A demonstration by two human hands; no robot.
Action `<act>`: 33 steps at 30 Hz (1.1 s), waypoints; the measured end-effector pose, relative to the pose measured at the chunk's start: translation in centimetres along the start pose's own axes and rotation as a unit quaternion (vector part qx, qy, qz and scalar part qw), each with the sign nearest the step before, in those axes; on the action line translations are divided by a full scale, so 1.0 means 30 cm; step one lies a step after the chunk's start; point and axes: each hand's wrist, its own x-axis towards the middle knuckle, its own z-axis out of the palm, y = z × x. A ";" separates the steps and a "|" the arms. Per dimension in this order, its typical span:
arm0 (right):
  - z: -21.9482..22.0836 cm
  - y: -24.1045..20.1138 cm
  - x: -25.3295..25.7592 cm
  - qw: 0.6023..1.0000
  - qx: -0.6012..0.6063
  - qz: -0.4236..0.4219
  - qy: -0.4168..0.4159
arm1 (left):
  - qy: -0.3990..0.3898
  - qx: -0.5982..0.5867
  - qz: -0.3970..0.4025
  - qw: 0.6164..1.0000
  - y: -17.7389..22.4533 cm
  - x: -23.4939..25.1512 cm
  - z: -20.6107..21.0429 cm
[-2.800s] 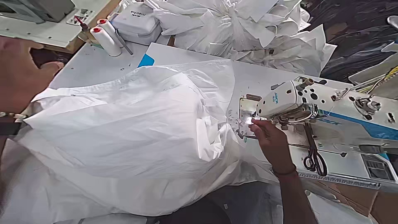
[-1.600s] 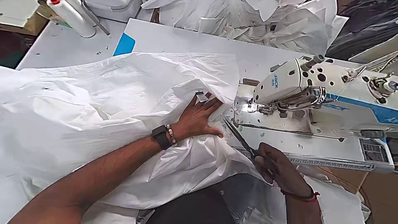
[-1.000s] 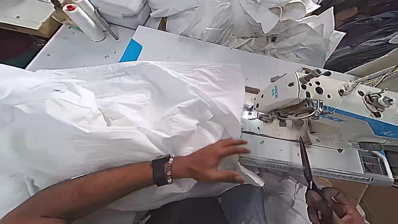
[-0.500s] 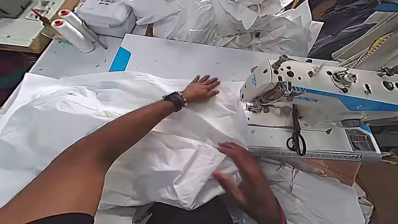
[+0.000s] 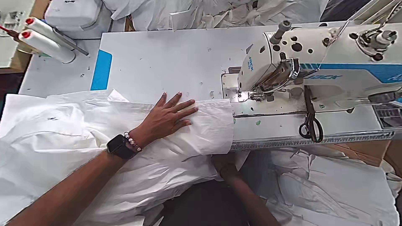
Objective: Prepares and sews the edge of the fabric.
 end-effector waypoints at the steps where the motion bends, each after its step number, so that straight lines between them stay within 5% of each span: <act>1: -0.013 -0.003 0.026 0.997 0.041 -0.002 -0.059 | 0.025 -0.003 -0.018 1.000 0.028 0.037 -0.014; 4: -0.007 -0.019 0.033 0.989 0.108 -0.049 -0.083 | 0.066 -0.027 -0.077 0.994 0.172 0.223 -0.035; 9: -0.220 -0.088 -0.184 0.978 0.011 -0.143 -0.150 | 0.093 -0.121 -0.108 0.982 0.291 0.408 0.081; 11: -0.285 -0.012 -0.274 0.972 0.129 -0.192 0.033 | 0.106 -0.129 -0.101 0.981 0.293 0.390 0.117; 13: -0.345 0.036 -0.242 0.911 0.222 -0.148 0.314 | 0.118 -0.153 -0.097 0.976 0.296 0.348 0.126; 15: -0.419 0.094 -0.139 0.866 0.236 -0.085 0.432 | 0.125 -0.183 -0.091 0.971 0.308 0.310 0.122; 19: -0.469 0.140 -0.008 0.834 0.338 -0.062 0.432 | 0.137 -0.210 -0.071 0.966 0.321 0.300 0.106; 27: -0.455 0.113 0.007 0.806 0.347 -0.066 0.474 | 0.121 -0.275 -0.046 0.953 0.383 0.371 0.049; 33: -0.437 0.073 0.016 0.776 0.156 -0.057 0.608 | 0.170 -0.224 -0.040 0.959 0.431 0.363 0.058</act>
